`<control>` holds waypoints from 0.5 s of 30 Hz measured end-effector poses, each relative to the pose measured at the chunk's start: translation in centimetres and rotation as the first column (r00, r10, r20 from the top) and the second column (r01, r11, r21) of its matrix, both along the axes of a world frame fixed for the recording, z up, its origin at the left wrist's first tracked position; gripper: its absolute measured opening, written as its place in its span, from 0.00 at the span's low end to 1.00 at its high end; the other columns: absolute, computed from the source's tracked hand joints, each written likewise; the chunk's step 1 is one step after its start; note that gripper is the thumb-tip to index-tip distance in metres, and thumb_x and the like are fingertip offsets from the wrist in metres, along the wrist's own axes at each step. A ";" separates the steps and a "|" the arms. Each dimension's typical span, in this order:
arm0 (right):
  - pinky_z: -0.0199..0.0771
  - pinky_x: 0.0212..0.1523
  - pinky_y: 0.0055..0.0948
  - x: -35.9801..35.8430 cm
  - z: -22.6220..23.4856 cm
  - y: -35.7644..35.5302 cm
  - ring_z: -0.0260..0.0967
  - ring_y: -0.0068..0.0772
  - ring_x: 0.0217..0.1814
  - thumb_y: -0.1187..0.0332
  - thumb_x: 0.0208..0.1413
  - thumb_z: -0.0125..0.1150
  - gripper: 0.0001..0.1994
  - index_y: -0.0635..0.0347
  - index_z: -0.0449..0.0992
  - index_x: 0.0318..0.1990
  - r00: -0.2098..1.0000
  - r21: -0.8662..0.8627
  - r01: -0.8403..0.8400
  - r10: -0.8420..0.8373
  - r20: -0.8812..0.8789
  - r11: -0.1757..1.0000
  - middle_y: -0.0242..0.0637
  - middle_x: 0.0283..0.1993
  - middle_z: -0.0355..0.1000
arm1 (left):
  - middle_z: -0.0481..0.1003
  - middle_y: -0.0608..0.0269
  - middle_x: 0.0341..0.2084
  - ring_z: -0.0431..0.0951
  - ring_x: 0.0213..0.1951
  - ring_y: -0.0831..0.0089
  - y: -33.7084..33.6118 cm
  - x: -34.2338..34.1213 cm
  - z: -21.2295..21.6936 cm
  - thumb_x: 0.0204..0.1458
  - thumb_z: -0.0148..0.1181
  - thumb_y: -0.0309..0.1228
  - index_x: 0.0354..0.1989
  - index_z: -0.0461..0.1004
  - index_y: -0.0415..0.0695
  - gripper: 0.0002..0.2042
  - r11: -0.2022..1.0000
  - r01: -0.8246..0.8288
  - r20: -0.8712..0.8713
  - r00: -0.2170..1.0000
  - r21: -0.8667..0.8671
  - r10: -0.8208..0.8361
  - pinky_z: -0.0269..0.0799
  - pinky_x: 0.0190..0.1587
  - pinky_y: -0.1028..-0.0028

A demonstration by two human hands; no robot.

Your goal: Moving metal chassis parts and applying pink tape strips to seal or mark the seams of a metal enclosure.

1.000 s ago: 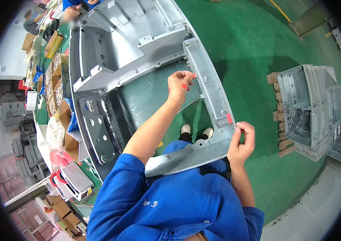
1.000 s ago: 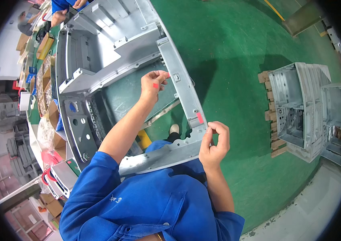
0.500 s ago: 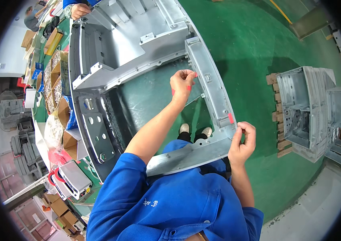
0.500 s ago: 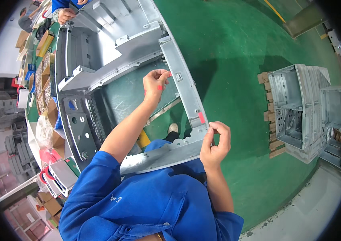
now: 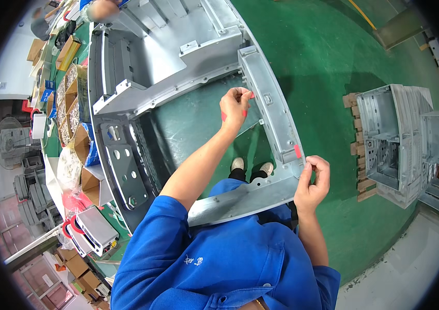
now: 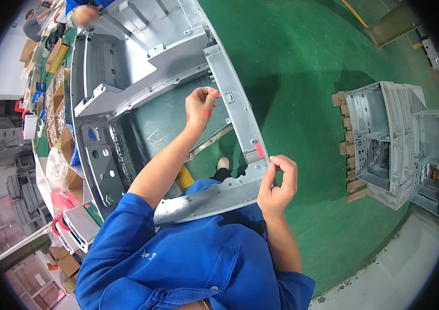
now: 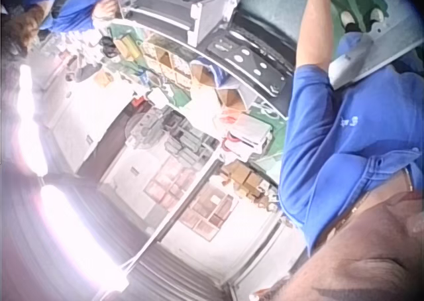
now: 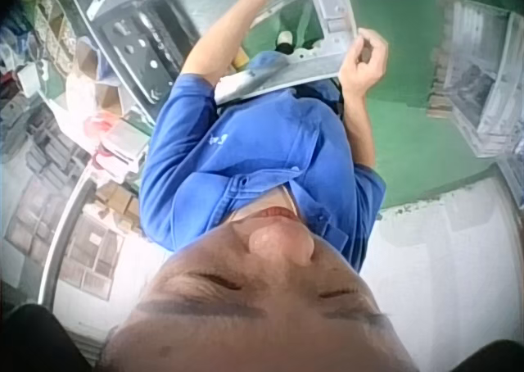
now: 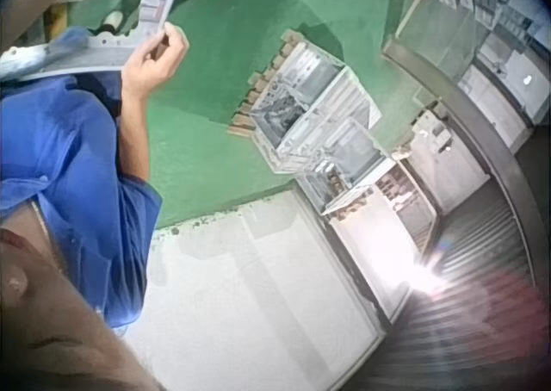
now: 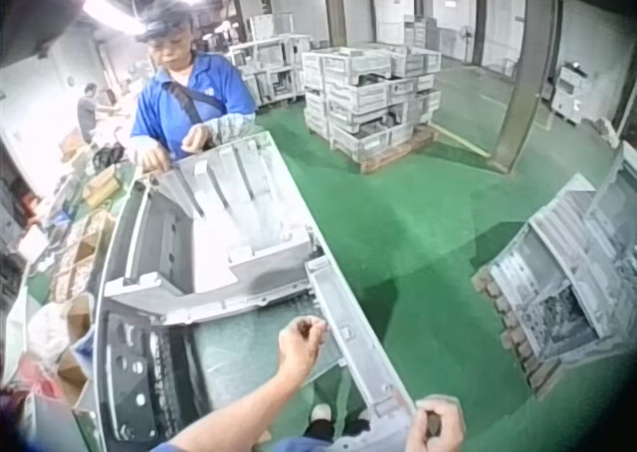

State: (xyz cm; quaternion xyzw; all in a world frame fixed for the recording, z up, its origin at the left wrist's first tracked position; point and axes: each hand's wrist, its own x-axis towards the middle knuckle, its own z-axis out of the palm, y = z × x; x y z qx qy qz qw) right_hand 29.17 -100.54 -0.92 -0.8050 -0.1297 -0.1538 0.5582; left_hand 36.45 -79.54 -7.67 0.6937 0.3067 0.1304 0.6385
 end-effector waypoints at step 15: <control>0.63 0.27 0.21 0.0 0.0 -0.1 0.61 0.25 0.26 0.83 0.46 0.48 0.07 0.66 0.68 0.34 1.000 -0.002 0.001 -0.001 0.004 1.000 0.40 0.33 0.66 | 0.72 0.64 0.22 0.67 0.20 0.82 -0.8 -0.1 1.9 0.46 0.55 0.25 0.28 0.70 0.36 0.05 0.979 -0.101 -0.095 0.992 -0.178 0.085 0.61 0.18 0.84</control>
